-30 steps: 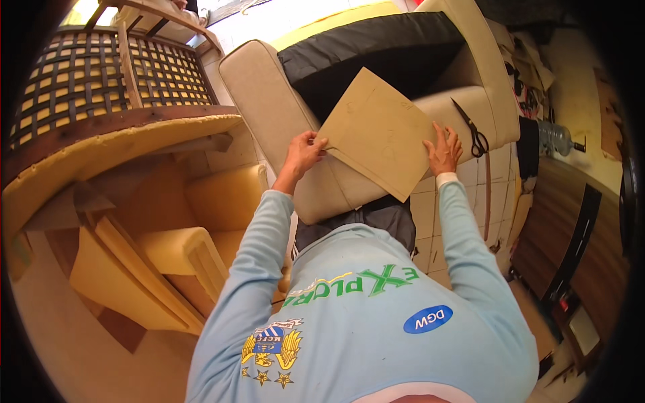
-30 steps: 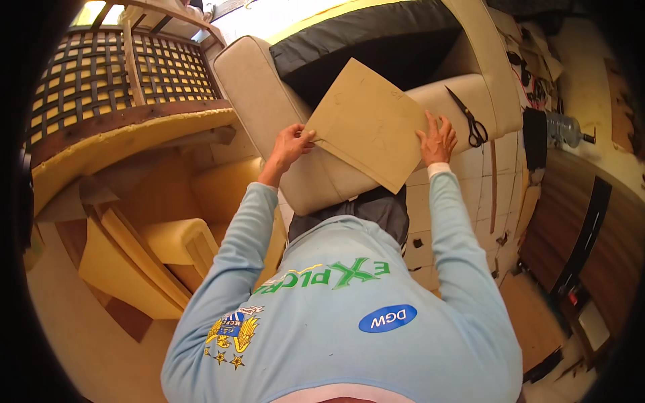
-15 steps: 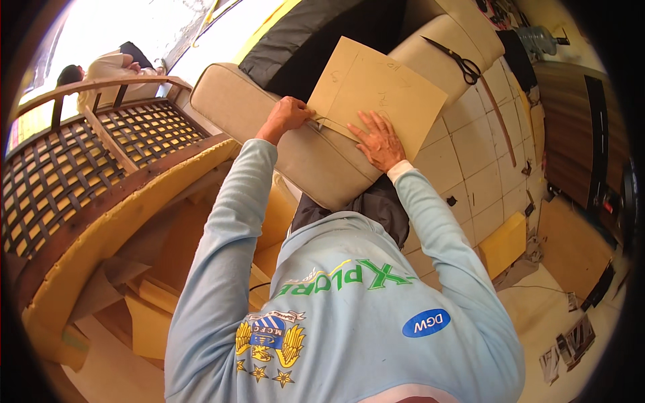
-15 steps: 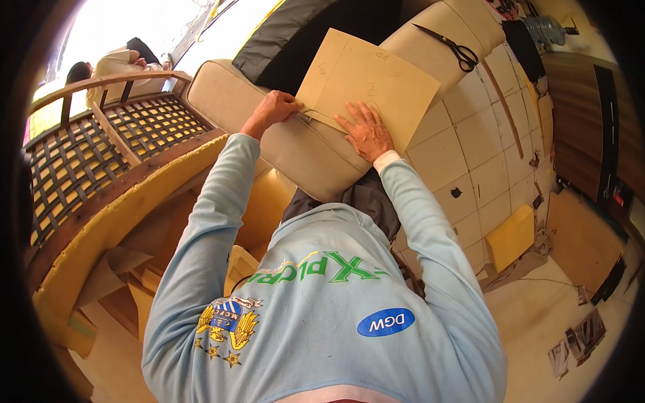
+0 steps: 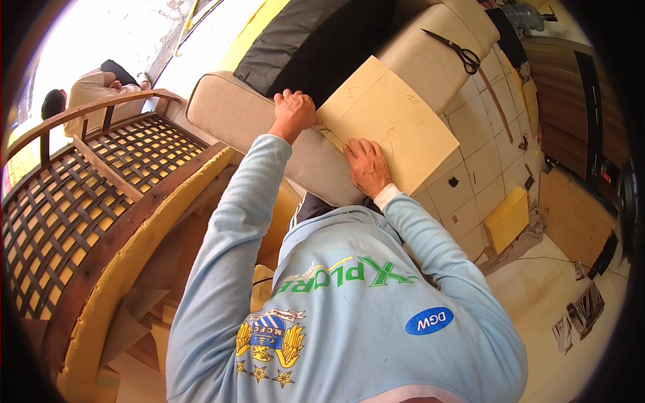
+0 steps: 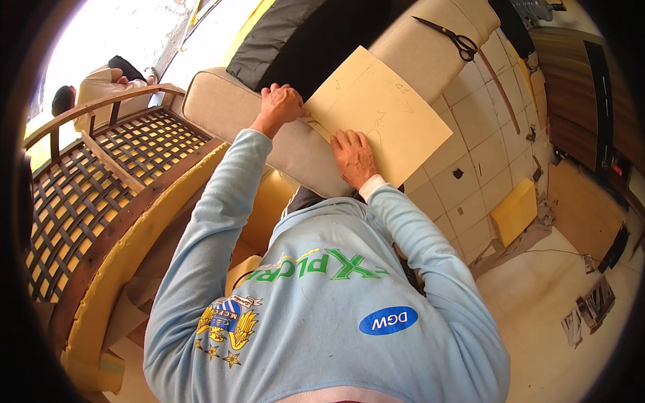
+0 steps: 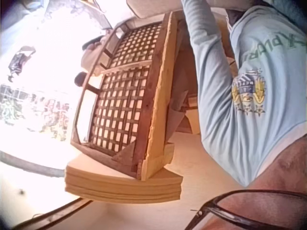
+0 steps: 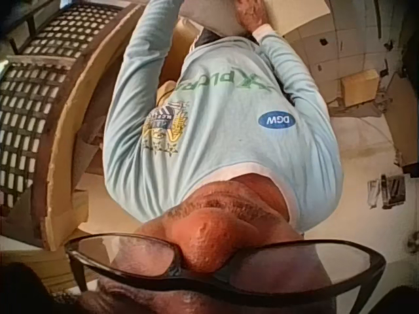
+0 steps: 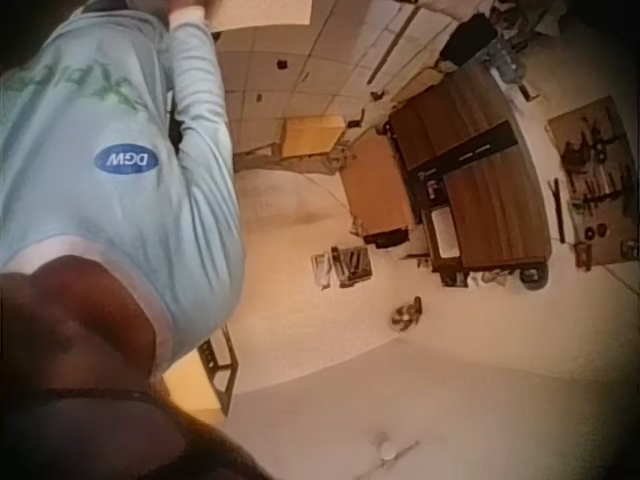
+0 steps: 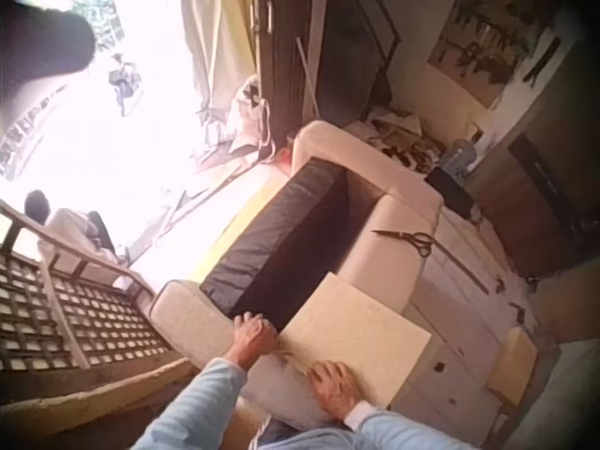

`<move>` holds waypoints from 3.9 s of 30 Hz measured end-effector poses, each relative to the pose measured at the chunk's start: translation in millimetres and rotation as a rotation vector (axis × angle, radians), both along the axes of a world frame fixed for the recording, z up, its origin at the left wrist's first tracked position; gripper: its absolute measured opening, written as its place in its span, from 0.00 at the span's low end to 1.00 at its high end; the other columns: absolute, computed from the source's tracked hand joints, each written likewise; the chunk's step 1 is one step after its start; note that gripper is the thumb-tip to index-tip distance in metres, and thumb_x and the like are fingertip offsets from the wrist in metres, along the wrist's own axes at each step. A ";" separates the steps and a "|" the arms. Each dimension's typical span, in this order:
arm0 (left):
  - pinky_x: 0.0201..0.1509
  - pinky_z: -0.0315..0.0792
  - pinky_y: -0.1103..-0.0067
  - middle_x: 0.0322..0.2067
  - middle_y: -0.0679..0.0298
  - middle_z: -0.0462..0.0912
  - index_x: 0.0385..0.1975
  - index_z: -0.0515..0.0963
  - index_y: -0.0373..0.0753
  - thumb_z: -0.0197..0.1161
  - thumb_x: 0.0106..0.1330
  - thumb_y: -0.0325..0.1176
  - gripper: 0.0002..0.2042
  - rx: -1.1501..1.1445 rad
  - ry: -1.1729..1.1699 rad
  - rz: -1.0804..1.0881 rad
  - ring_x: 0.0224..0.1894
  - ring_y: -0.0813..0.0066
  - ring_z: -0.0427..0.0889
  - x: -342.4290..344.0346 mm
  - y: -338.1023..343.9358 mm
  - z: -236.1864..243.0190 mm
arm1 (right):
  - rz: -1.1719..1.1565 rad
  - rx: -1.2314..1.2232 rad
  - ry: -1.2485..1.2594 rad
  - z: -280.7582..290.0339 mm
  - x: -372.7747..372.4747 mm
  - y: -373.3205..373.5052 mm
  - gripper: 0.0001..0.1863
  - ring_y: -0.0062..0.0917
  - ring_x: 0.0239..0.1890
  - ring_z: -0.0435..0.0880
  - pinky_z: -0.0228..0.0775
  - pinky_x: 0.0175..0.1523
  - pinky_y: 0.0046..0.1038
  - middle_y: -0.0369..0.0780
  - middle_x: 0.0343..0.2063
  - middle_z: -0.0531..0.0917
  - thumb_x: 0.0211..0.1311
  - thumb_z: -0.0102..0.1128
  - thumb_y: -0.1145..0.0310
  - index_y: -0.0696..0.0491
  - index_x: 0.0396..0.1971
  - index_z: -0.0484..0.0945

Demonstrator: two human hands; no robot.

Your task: Fitting and securing a foam cushion piece onto the armrest of a furniture frame.

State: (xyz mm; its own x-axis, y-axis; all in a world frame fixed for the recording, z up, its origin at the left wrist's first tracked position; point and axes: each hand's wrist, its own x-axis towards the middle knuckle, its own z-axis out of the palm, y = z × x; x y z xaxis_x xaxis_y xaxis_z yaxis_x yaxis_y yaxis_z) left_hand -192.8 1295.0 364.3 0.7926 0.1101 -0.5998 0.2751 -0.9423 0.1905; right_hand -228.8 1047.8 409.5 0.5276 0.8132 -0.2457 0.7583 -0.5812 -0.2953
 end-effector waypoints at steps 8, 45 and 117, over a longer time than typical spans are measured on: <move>0.62 0.48 0.56 0.49 0.69 0.85 0.47 0.87 0.56 0.66 0.54 0.66 0.27 -0.183 0.268 0.094 0.59 0.62 0.72 2.0 19.0 -15.1 | 0.038 0.105 0.034 -0.5 11.6 -8.6 0.28 0.37 0.60 0.70 0.60 0.67 0.40 0.42 0.58 0.74 0.48 0.61 0.70 0.51 0.55 0.77; 0.71 0.32 0.37 0.68 0.53 0.69 0.66 0.71 0.38 0.57 0.65 0.44 0.29 -0.205 0.418 0.063 0.72 0.38 0.59 17.4 12.6 2.1 | 0.113 -0.237 0.185 3.3 31.5 20.0 0.43 0.36 0.55 0.72 0.68 0.56 0.40 0.35 0.73 0.57 0.47 0.63 0.70 0.37 0.69 0.65; 0.71 0.32 0.44 0.44 0.74 0.86 0.49 0.81 0.52 0.69 0.59 0.36 0.17 -0.467 0.239 0.163 0.55 0.73 0.81 0.6 22.3 0.7 | 0.003 -0.188 0.322 1.4 32.2 14.8 0.44 0.41 0.66 0.67 0.65 0.68 0.43 0.38 0.75 0.50 0.52 0.67 0.68 0.41 0.72 0.61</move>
